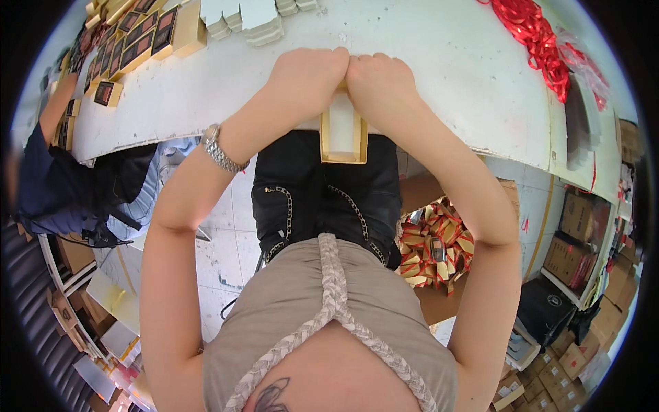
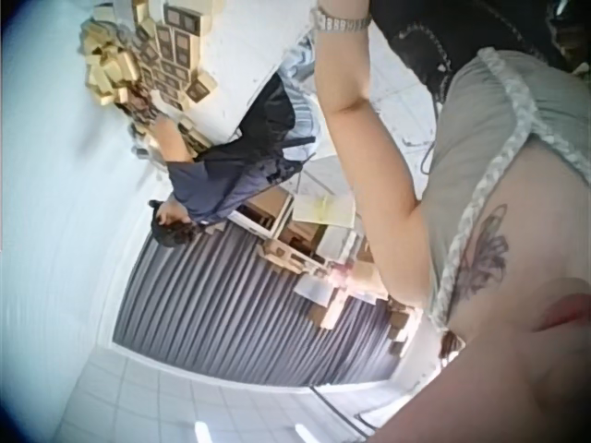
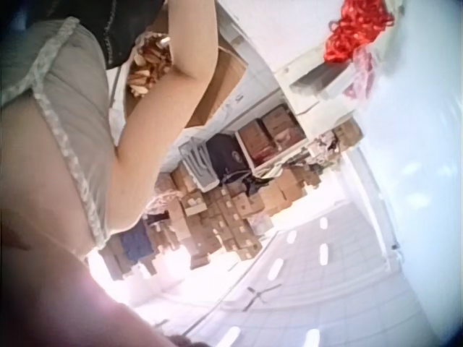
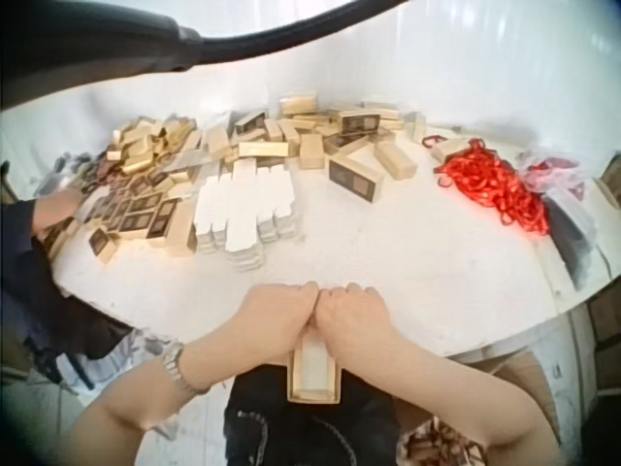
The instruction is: The person repeatedly picks up small rectangular cardboard pieces and white foam inserts from a table, inserts the foam into the cardboard, and folds the cardboard into small boxes. The person places the finished boxes into a cardboard box on the floor.
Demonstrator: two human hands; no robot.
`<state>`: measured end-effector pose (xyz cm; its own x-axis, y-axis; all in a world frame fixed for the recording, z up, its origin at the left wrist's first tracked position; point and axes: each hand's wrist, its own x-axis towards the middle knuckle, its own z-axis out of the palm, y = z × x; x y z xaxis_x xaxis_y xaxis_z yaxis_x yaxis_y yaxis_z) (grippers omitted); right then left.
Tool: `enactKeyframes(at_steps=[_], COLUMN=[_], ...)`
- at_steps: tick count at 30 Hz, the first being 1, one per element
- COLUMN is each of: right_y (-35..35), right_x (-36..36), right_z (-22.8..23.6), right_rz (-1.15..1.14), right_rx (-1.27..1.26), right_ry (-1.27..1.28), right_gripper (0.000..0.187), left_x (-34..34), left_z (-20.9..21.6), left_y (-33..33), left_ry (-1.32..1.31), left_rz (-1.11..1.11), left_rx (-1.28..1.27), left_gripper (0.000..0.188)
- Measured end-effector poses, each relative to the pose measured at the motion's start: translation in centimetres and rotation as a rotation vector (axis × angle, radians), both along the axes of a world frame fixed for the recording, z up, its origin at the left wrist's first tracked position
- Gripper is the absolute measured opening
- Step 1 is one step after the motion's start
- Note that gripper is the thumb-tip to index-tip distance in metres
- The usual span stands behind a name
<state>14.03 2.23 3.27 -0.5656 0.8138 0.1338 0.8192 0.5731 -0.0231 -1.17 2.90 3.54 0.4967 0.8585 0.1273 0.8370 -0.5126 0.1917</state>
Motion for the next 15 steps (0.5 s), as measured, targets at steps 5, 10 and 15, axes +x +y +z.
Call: enactKeyframes(at_steps=[5, 10, 15], right_y=[0.6, 0.9, 5.4], right_x=[-0.5, 0.9, -1.0], right_z=[0.6, 2.2, 2.9], right_rz=[-0.043, -0.126, -0.295], right_rx=[-0.113, -0.323, -0.241], right_ry=[0.004, 0.669, 0.86], right_gripper=[0.013, 0.034, 0.048], left_x=[0.2, -5.0, -22.5], left_z=[0.5, 3.2, 18.5], left_y=[0.3, 2.0, 9.1], left_ry=[-0.011, -0.174, -0.612], left_rz=[0.044, 0.156, 0.946], left_rx=[-0.066, 0.021, 0.409], left_gripper=[0.016, 0.028, 0.109])
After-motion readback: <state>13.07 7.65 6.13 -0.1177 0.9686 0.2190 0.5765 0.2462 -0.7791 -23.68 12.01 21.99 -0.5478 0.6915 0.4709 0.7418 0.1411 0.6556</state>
